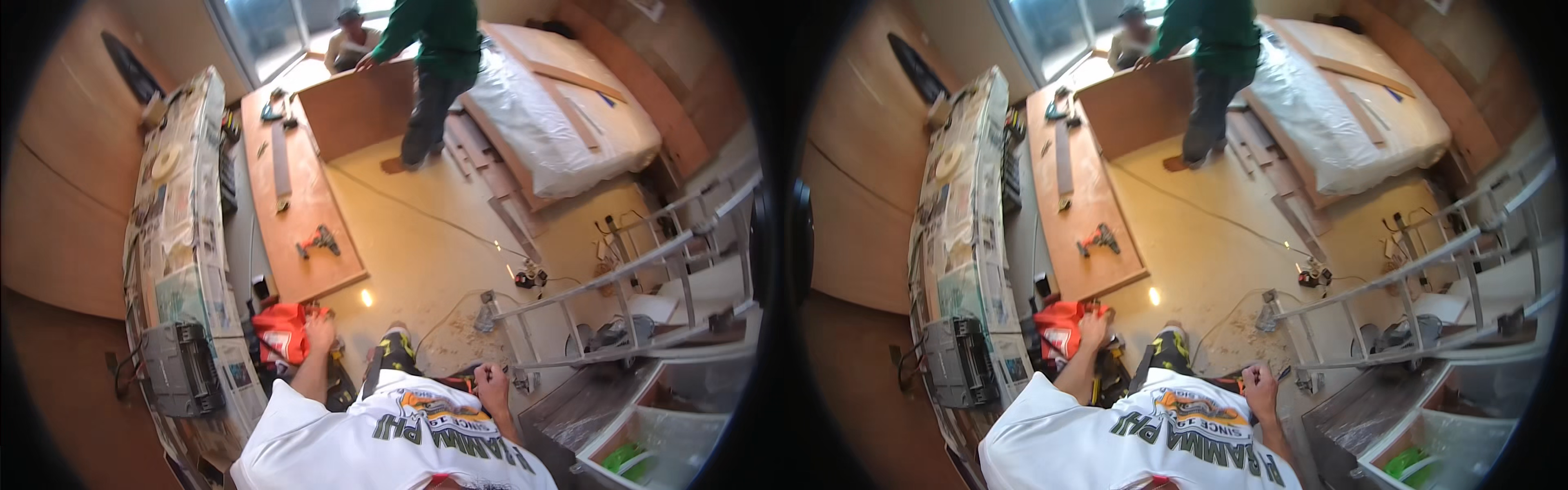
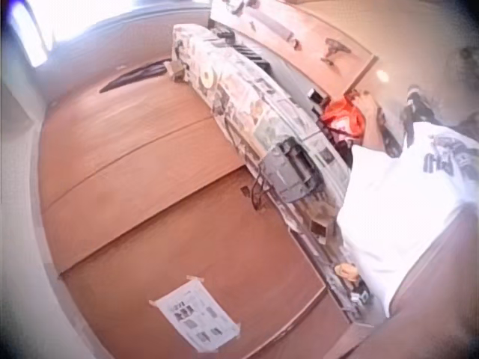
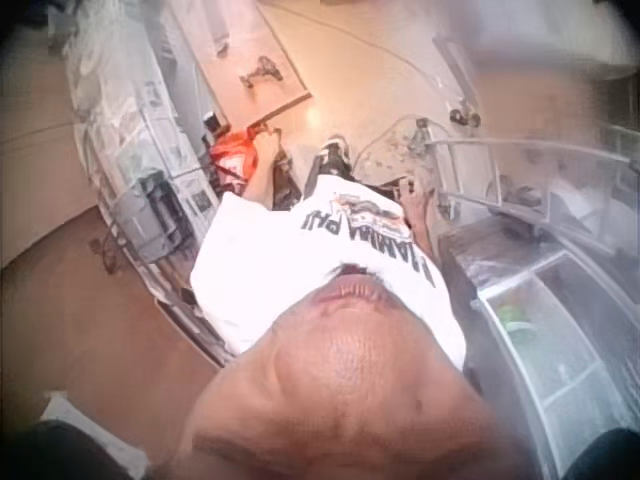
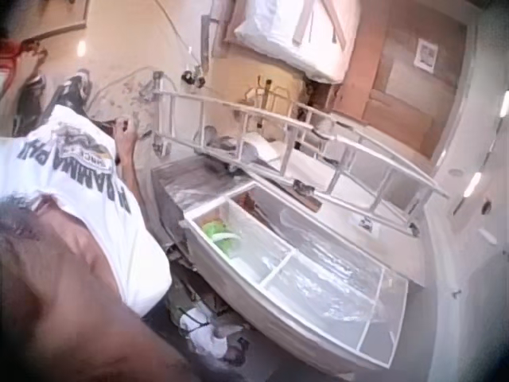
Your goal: The person assembles a wooden cabinet with two other people. They position a wooden panel onto the cabinet frame, align it, and secure it using a power drill. The team works together to hold the panel and assist with the assembly process.
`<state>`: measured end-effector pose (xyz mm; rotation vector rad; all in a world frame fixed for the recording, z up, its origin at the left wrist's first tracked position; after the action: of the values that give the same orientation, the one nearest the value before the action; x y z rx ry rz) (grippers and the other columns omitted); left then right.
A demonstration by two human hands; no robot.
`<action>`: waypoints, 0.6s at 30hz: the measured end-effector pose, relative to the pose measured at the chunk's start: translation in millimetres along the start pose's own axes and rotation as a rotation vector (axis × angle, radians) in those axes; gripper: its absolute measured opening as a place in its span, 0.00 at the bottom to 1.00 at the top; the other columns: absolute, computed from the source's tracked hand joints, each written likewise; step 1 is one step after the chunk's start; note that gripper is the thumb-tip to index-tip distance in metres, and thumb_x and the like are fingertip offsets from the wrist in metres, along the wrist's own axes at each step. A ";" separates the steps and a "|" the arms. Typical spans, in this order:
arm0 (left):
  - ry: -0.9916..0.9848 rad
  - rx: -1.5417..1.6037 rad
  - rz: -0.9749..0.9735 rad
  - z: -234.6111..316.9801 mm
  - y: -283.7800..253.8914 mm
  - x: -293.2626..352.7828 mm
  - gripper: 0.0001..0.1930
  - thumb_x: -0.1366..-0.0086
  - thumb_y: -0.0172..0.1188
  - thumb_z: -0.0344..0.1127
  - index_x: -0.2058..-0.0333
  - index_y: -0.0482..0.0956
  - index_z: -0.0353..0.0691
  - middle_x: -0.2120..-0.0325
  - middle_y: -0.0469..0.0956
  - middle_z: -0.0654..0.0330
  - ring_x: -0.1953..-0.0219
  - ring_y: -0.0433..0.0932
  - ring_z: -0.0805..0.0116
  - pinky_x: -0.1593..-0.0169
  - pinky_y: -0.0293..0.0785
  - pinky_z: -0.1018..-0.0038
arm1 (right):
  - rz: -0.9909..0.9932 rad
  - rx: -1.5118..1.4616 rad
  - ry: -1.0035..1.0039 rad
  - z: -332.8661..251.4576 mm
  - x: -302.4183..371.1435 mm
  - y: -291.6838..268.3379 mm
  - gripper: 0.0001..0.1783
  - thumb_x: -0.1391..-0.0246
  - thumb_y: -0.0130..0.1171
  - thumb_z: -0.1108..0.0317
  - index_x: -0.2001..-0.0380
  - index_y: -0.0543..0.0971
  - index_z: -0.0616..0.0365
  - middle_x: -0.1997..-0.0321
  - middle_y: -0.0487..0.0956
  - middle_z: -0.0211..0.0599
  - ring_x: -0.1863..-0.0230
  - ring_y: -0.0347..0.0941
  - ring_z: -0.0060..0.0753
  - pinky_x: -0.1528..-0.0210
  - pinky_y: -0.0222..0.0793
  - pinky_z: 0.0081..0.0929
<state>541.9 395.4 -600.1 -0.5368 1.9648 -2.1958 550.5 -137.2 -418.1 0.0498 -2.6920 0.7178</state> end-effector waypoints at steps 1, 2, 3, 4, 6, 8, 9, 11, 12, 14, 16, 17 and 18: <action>-0.014 0.185 -0.014 42.0 -68.3 0.3 0.23 0.33 0.61 0.53 0.45 0.83 0.47 0.52 0.84 0.49 0.50 0.82 0.50 0.51 0.79 0.57 | -0.100 0.274 -0.235 -35.1 -2.9 14.3 0.11 0.40 0.64 0.65 0.61 0.79 0.61 0.80 0.79 0.39 0.76 0.81 0.34 0.70 0.75 0.35; -0.173 0.886 -0.091 46.6 -23.6 -13.2 0.32 0.34 0.63 0.61 0.40 0.78 0.45 0.53 0.84 0.49 0.49 0.82 0.51 0.49 0.79 0.58 | -0.136 0.431 -0.290 -43.6 -9.3 14.1 0.10 0.41 0.65 0.65 0.61 0.79 0.60 0.80 0.79 0.42 0.76 0.80 0.39 0.70 0.75 0.37; -0.382 1.540 -0.412 88.6 -39.7 9.5 0.33 0.32 0.61 0.61 0.39 0.76 0.43 0.51 0.84 0.51 0.47 0.82 0.56 0.47 0.79 0.61 | -0.164 0.579 -0.341 -46.2 -11.2 6.0 0.10 0.42 0.65 0.65 0.61 0.79 0.59 0.79 0.79 0.45 0.77 0.80 0.44 0.70 0.75 0.39; -0.334 1.671 -0.566 102.2 -40.2 6.7 0.34 0.31 0.60 0.62 0.38 0.76 0.42 0.51 0.83 0.52 0.46 0.82 0.58 0.46 0.78 0.62 | -0.187 0.603 -0.213 -27.2 -51.9 18.8 0.13 0.43 0.65 0.62 0.60 0.79 0.58 0.76 0.81 0.47 0.73 0.81 0.49 0.67 0.75 0.43; -0.149 1.681 -0.752 114.9 -35.9 10.3 0.34 0.30 0.59 0.61 0.38 0.75 0.40 0.49 0.83 0.51 0.44 0.82 0.59 0.45 0.78 0.63 | -0.172 0.704 -0.119 -12.2 -124.0 15.4 0.14 0.44 0.66 0.60 0.61 0.80 0.58 0.73 0.82 0.50 0.69 0.81 0.54 0.64 0.75 0.46; 0.132 1.377 -0.789 126.5 -35.3 -3.9 0.33 0.30 0.60 0.59 0.37 0.75 0.39 0.48 0.82 0.49 0.43 0.81 0.58 0.44 0.78 0.63 | -0.148 0.790 -0.178 -33.1 -214.5 13.9 0.13 0.45 0.65 0.61 0.63 0.81 0.58 0.72 0.82 0.52 0.67 0.81 0.53 0.61 0.76 0.46; 0.050 1.156 -0.743 107.8 -14.7 -10.8 0.33 0.31 0.61 0.57 0.37 0.75 0.38 0.48 0.82 0.49 0.44 0.82 0.59 0.43 0.77 0.64 | -0.186 0.829 -0.176 -35.5 -251.3 18.8 0.13 0.45 0.65 0.60 0.63 0.81 0.58 0.71 0.83 0.52 0.65 0.82 0.54 0.59 0.76 0.47; -0.175 0.891 -0.659 55.5 15.1 -24.7 0.32 0.31 0.62 0.56 0.38 0.76 0.38 0.46 0.82 0.47 0.44 0.82 0.57 0.42 0.76 0.65 | -0.290 0.877 -0.205 -49.1 -304.4 62.3 0.14 0.45 0.64 0.59 0.63 0.82 0.59 0.69 0.83 0.53 0.63 0.82 0.54 0.57 0.77 0.46; -0.322 0.862 -0.616 33.4 24.8 -28.0 0.32 0.31 0.62 0.56 0.38 0.77 0.38 0.46 0.82 0.45 0.44 0.81 0.56 0.40 0.76 0.64 | -0.357 0.900 -0.243 -59.6 -333.9 89.1 0.15 0.45 0.64 0.59 0.62 0.83 0.59 0.68 0.84 0.54 0.62 0.82 0.55 0.56 0.77 0.46; -0.675 1.225 -0.558 4.3 8.6 -45.8 0.31 0.31 0.60 0.57 0.39 0.78 0.38 0.45 0.82 0.46 0.43 0.81 0.55 0.39 0.75 0.64 | -0.438 0.903 -0.302 -81.5 -398.5 145.4 0.16 0.45 0.63 0.58 0.62 0.84 0.60 0.66 0.84 0.54 0.61 0.83 0.55 0.54 0.78 0.45; -1.117 1.490 -0.518 -21.7 29.4 -47.4 0.29 0.32 0.62 0.54 0.42 0.80 0.38 0.46 0.82 0.47 0.46 0.83 0.58 0.42 0.77 0.65 | -0.568 0.880 -0.317 -127.1 -438.8 212.9 0.17 0.45 0.62 0.57 0.61 0.84 0.60 0.65 0.85 0.54 0.60 0.83 0.56 0.53 0.78 0.45; -0.992 1.243 -0.533 -49.4 29.6 -64.3 0.28 0.31 0.63 0.53 0.42 0.80 0.38 0.46 0.82 0.49 0.49 0.83 0.60 0.46 0.78 0.66 | -0.638 0.860 -0.311 -168.0 -461.6 262.5 0.18 0.45 0.62 0.57 0.61 0.84 0.61 0.65 0.85 0.54 0.60 0.83 0.56 0.52 0.78 0.45; -0.868 1.004 -0.538 -70.4 33.8 -82.3 0.27 0.31 0.63 0.53 0.42 0.80 0.38 0.47 0.82 0.50 0.51 0.83 0.62 0.49 0.79 0.67 | -0.669 0.809 -0.380 -202.2 -479.4 303.9 0.19 0.45 0.62 0.56 0.60 0.83 0.61 0.64 0.85 0.55 0.59 0.82 0.57 0.52 0.78 0.45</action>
<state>588.6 484.5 -652.6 -1.5326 0.2324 -2.2140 1028.4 199.3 -564.5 1.3086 -2.2365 1.5841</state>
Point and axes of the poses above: each hand's wrist, its own x-axis away from the middle knuckle, its own y-axis out of the palm, z = x × y, the point moved 10 cm from there along -x, towards the middle knuckle
